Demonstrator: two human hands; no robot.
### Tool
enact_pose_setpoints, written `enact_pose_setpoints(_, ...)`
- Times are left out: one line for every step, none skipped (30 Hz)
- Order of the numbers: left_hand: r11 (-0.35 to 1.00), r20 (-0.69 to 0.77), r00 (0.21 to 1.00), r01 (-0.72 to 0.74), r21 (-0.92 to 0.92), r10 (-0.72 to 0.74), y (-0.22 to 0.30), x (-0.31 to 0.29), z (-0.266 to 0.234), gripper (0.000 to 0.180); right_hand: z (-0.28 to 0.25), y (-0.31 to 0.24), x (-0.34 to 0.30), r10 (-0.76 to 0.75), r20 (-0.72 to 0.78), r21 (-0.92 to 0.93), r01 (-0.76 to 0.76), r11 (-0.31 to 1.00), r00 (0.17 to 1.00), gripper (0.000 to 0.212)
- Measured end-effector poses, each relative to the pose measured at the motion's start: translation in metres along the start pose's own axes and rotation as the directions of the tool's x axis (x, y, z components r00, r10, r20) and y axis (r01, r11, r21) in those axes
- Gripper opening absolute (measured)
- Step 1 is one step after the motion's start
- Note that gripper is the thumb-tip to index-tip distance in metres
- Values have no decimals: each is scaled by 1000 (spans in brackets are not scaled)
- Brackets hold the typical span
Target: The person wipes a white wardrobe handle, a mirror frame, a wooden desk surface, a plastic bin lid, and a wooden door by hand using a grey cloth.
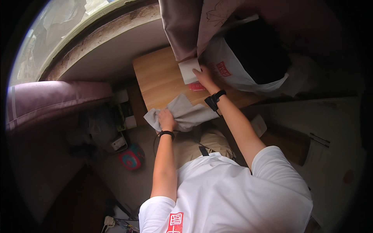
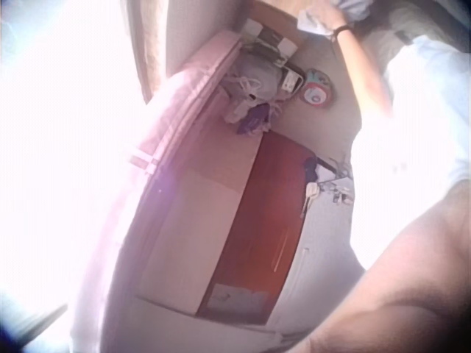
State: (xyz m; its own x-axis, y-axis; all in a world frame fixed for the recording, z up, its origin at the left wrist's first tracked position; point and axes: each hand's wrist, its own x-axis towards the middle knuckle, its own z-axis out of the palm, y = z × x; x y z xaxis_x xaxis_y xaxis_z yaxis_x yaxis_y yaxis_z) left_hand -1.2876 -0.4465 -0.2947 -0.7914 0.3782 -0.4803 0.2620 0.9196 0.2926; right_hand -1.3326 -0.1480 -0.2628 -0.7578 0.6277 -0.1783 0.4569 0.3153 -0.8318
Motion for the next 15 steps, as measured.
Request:
enact_pose_setpoints(1000,17,1000,3,-1,-3,0,1,2,41,-14,-9,-10,-23,78,99,15,995,997,35)
enact_pose_setpoints(1000,35,999,6,0,-6,-1,3,3,41,-29,-20,-23,-54,152,198,23,980,987,34)
enact_pose_setpoints(1000,59,998,22,17,-23,-11,2,5,44,-45,-49,-42,-78,137,142,58,988,987,33)
enact_pose_setpoints(1000,54,999,-1,16,0,-13,2,4,44,-71,-76,-54,-80,114,138,64,988,990,33)
enact_pose_setpoints(1000,69,998,8,24,-10,-10,3,4,45,-104,-99,-68,-57,104,191,36,981,993,34)
enact_pose_setpoints(999,83,996,22,36,-24,-9,3,4,46,-135,-120,-77,-36,97,249,11,968,995,35)
enact_pose_setpoints(999,77,997,15,42,-19,-10,5,6,47,-167,-142,-83,-35,50,327,17,945,998,35)
enact_pose_setpoints(998,71,997,17,55,-21,-15,7,6,47,-195,-158,-88,-33,11,408,25,912,999,36)
enact_pose_setpoints(997,83,996,10,74,-16,-15,7,4,46,-224,-173,-87,-38,-83,368,66,927,996,38)
enact_pose_setpoints(997,82,997,-13,76,7,-12,7,1,46,-253,-180,-81,-44,-176,323,100,941,983,40)
enact_pose_setpoints(997,104,995,-8,81,-1,-9,7,-2,46,-281,-177,-69,-117,-242,226,174,959,963,41)
enact_pose_setpoints(996,126,992,-1,85,-9,-3,7,-4,46,-309,-172,-52,-194,-297,121,238,964,935,43)
enact_pose_setpoints(996,127,992,-10,83,0,3,6,-5,45,-332,-163,-34,-191,-316,111,236,965,929,43)
enact_pose_setpoints(996,128,992,-29,85,18,7,5,-5,45,-350,-151,-18,-274,-391,-150,233,961,879,45)
enact_pose_setpoints(996,126,992,-34,81,24,5,6,-4,43,-356,-142,-10,-369,-429,-395,197,897,824,47)
